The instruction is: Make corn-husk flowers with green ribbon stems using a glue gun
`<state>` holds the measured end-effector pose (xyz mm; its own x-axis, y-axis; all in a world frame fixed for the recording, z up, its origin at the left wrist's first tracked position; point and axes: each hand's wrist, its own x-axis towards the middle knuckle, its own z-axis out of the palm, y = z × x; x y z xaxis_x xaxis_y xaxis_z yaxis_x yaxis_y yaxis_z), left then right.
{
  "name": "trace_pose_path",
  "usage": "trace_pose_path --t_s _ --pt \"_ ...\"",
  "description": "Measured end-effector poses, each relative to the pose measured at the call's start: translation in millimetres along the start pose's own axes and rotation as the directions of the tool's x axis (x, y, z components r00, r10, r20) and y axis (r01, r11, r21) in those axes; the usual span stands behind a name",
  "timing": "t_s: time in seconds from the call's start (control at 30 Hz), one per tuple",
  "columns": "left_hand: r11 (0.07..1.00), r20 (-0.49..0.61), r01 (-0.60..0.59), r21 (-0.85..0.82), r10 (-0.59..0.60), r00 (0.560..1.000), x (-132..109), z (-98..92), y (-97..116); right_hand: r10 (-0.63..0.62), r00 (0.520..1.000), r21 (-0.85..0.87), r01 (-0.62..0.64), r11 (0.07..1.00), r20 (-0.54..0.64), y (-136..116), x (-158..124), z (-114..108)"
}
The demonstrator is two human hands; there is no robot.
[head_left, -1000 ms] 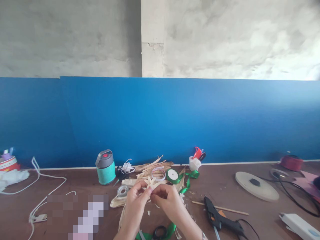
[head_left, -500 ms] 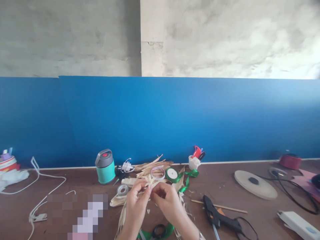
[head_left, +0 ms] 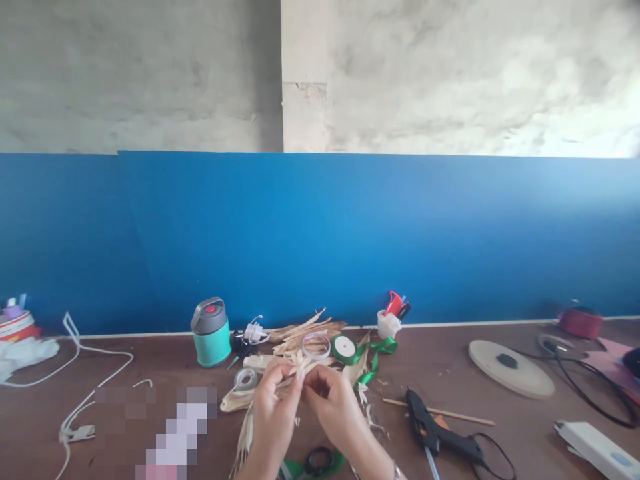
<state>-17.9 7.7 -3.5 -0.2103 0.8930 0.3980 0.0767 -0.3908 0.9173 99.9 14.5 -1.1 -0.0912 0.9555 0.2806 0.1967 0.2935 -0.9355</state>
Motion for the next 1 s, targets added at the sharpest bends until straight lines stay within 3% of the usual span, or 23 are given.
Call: trace_pose_path --t_s 0.3,0.5,0.6,0.73,1.0 --pt "0.992 0.034 0.096 -0.081 -0.093 0.995 3 -1.2 -3 0.023 0.999 -0.082 -0.02 0.996 0.035 -3 -1 0" --pt "0.95 -0.087 0.224 -0.217 -0.248 0.965 11 -9.0 3 0.022 0.993 -0.185 0.0 0.983 0.114 5 -1 0" --pt "0.938 -0.099 0.243 -0.246 -0.274 0.957 12 -8.9 2 0.028 0.992 -0.132 -0.012 0.991 0.122 3 0 0" --pt "0.93 -0.027 0.265 -0.254 -0.28 0.96 8 -2.4 2 0.036 0.996 0.017 -0.037 0.999 0.086 -3 1 2" --pt "0.923 0.059 0.287 -0.257 -0.281 0.958 1 3.4 4 0.015 1.0 -0.058 -0.015 0.998 -0.008 -1 -2 3"
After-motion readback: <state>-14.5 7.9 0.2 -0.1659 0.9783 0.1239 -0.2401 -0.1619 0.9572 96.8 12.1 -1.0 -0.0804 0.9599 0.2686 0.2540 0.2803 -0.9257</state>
